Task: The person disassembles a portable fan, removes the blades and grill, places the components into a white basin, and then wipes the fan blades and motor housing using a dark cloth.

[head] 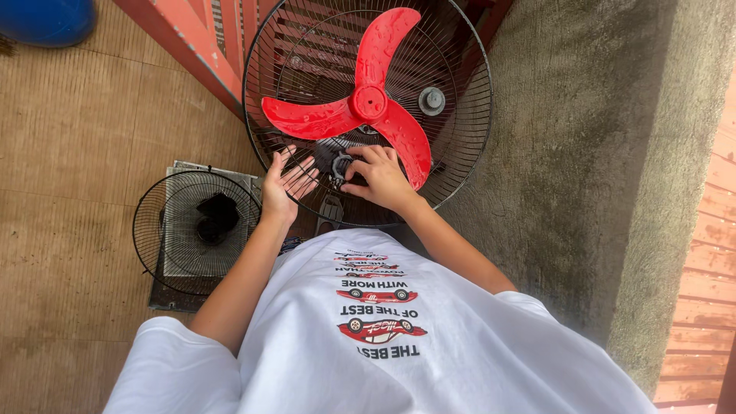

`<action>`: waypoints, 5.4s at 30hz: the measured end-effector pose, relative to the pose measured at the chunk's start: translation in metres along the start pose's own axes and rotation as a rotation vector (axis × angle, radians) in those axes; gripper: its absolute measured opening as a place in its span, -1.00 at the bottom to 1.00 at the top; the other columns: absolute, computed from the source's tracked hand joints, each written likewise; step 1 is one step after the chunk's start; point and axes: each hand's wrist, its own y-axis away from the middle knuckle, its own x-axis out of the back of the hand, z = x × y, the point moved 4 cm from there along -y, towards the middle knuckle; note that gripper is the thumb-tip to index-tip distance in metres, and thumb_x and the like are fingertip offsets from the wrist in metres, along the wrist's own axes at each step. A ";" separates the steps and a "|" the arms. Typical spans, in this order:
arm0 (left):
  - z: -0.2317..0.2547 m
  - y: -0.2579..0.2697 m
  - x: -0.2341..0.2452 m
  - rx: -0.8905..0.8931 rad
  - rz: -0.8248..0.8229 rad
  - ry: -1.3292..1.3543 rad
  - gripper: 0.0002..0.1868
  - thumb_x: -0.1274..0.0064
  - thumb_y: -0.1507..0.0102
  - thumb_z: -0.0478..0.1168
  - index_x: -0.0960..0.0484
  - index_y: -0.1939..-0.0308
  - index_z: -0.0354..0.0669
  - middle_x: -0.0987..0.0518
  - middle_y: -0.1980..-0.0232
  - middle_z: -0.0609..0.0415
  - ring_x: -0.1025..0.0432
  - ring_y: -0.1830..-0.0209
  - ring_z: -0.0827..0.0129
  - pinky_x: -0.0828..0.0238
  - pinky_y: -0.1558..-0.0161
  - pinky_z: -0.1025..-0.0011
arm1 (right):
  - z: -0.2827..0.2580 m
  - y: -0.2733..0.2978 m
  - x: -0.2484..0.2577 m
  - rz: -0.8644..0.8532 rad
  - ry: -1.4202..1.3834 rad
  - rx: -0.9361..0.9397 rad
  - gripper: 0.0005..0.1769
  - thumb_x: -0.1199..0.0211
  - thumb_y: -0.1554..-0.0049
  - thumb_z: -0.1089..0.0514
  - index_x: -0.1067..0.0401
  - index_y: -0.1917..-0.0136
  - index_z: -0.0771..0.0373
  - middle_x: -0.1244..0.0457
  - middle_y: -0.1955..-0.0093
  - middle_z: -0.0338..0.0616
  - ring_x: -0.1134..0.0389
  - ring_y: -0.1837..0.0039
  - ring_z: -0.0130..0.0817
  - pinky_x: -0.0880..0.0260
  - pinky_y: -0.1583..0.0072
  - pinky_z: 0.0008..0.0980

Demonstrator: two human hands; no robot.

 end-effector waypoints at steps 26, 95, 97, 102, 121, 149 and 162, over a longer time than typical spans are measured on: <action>0.051 -0.032 -0.003 0.039 -0.018 -0.032 -0.37 0.26 -0.37 0.32 -0.42 -0.39 0.15 -0.60 -0.28 -0.13 -0.59 -0.14 0.15 -0.58 -0.06 0.28 | 0.063 -0.010 0.089 0.602 0.054 -0.274 -0.67 -0.17 -0.33 0.37 -0.33 -0.35 0.29 -0.37 -0.15 0.14 -0.49 -0.13 0.08 -0.52 -0.10 -0.19; 0.085 -0.051 -0.041 -0.005 -0.111 -0.093 -0.33 0.21 -0.34 0.34 -0.43 -0.39 0.11 -0.61 -0.24 -0.18 -0.61 -0.08 0.17 -0.60 0.00 0.31 | 0.079 -0.043 0.073 0.601 -0.118 -0.398 -0.25 -0.38 -0.21 0.18 -0.13 -0.55 0.36 -0.13 -0.42 0.16 -0.25 -0.36 -0.10 -0.38 -0.29 -0.15; 0.082 -0.054 -0.040 -0.015 -0.096 -0.094 -0.34 0.19 -0.35 0.33 -0.43 -0.38 0.10 -0.61 -0.24 -0.19 -0.61 -0.07 0.16 -0.59 0.01 0.30 | 0.081 -0.042 0.077 0.597 -0.049 -0.381 -0.34 -0.38 -0.28 0.15 -0.25 -0.57 0.23 -0.14 -0.50 0.04 -0.21 -0.52 -0.08 -0.31 -0.48 -0.09; 0.076 -0.053 -0.039 -0.026 -0.078 -0.098 -0.37 0.20 -0.36 0.30 -0.43 -0.38 0.09 -0.62 -0.23 -0.16 -0.61 -0.06 0.17 -0.58 0.02 0.31 | 0.071 -0.049 0.081 0.386 0.055 -0.468 -0.29 -0.52 -0.10 -0.01 -0.37 -0.43 0.22 -0.17 -0.45 0.03 -0.21 -0.42 0.01 -0.24 -0.40 -0.05; 0.084 -0.044 -0.055 -0.058 -0.059 -0.138 -0.36 0.20 -0.36 0.30 -0.45 -0.37 0.05 -0.63 -0.20 -0.22 -0.62 -0.04 0.15 -0.60 0.02 0.31 | 0.058 -0.088 0.075 0.465 0.218 -0.132 -0.29 -0.52 -0.10 0.05 -0.33 -0.44 0.14 -0.10 -0.49 0.00 -0.18 -0.43 0.05 -0.23 -0.43 -0.03; 0.088 -0.047 -0.044 -0.052 -0.052 -0.128 -0.36 0.19 -0.36 0.32 -0.45 -0.36 0.06 -0.62 -0.24 -0.20 -0.60 -0.10 0.16 -0.56 -0.05 0.28 | 0.024 -0.086 0.035 0.181 -0.183 -0.266 -0.66 -0.35 -0.20 0.04 -0.54 -0.21 0.16 -0.35 -0.11 -0.19 -0.43 -0.10 -0.24 -0.44 -0.14 -0.27; 0.085 -0.053 -0.036 -0.013 -0.027 -0.077 -0.37 0.16 -0.34 0.32 -0.47 -0.34 0.12 -0.62 -0.24 -0.18 -0.62 -0.08 0.13 -0.60 -0.01 0.29 | 0.063 -0.060 0.070 0.482 0.052 -0.378 -0.65 -0.32 -0.22 0.28 -0.55 -0.29 0.18 -0.23 -0.40 0.05 -0.28 -0.31 -0.08 -0.36 -0.32 -0.13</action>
